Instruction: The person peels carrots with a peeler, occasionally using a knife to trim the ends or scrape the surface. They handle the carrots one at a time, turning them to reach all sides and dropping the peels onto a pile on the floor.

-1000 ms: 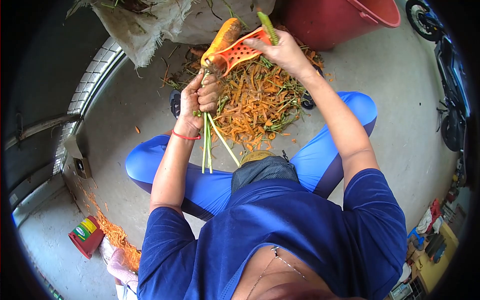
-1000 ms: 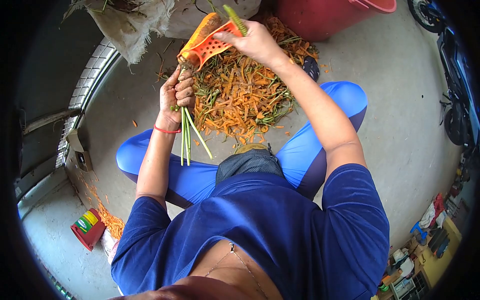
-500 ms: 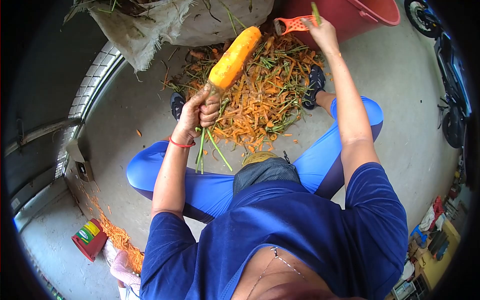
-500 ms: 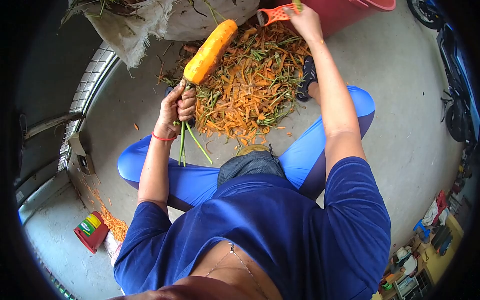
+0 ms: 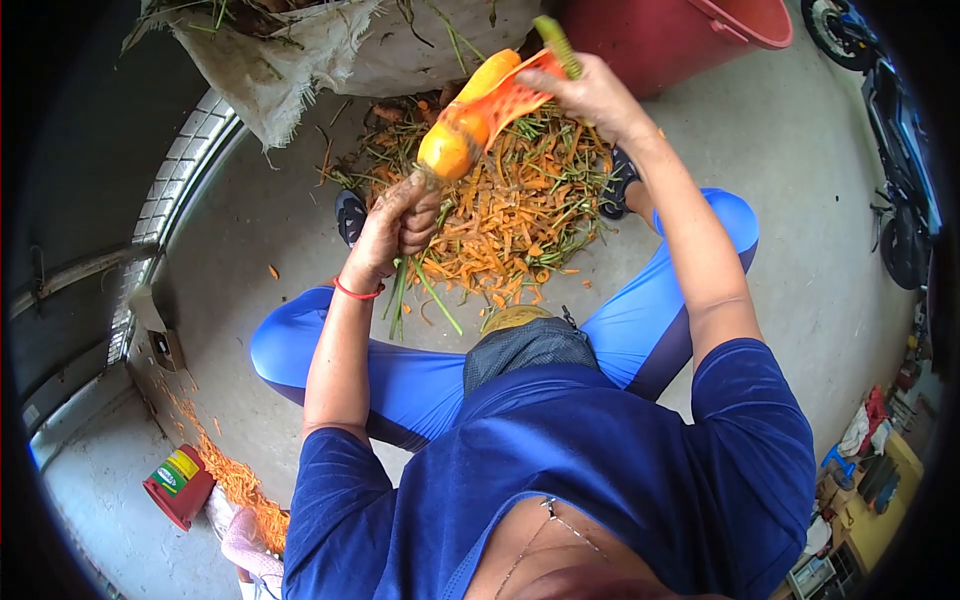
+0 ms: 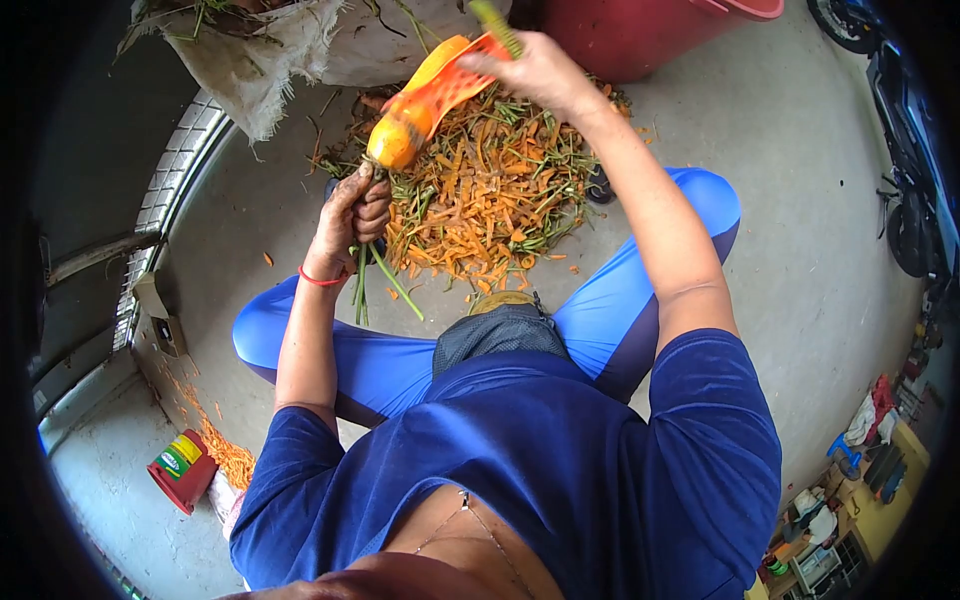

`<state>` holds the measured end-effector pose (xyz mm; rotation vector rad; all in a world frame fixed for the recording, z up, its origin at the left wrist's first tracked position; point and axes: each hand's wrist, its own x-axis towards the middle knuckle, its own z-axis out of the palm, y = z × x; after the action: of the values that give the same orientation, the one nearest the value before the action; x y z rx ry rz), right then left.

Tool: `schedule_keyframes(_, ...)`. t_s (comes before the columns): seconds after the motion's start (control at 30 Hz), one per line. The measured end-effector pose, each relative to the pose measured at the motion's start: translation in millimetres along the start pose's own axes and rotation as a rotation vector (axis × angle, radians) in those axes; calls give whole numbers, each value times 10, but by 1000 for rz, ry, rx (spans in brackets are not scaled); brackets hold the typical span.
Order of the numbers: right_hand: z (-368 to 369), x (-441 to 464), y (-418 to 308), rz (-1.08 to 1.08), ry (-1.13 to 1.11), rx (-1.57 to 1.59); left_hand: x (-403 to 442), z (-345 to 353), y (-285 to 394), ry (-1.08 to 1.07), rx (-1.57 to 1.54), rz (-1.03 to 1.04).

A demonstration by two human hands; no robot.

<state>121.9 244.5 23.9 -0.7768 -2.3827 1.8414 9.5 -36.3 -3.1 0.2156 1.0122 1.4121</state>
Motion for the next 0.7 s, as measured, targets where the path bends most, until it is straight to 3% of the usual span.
schedule_keyframes(0.13, -536, 347, 529, -22, 299, 92, -59, -33, -3, 30, -17, -28)
schedule_keyframes(0.23, -768, 516, 918, -25, 606, -94, 3, -150, -73, -15, -132, -61)
schedule_keyframes(0.33, -658, 391, 733, -87, 255, 767, 32, -204, -59, -114, -352, -70)
schedule_keyframes(0.37, -426, 232, 448, -68, 308, 947, 73, -250, -90, -197, -434, -64)
schedule_keyframes(0.4, -371, 151, 212, -225, -217, 1062, 94, -241, -102, -257, -548, -108)
schedule_keyframes(0.47, -238, 184, 227, -144, -271, 1056, 159, -185, -97, -382, -766, -196)
schedule_keyframes(0.53, -125, 224, 297, -121, -357, 1004, 230, -156, -86, -491, -787, -225)
schedule_keyframes(0.6, -59, 280, 320, -168, -268, 960, 262, -108, -49, -530, -820, -233)
schedule_keyframes(0.7, -26, 326, 299, -144, -202, 984, 332, -85, 57, -356, -456, -166)
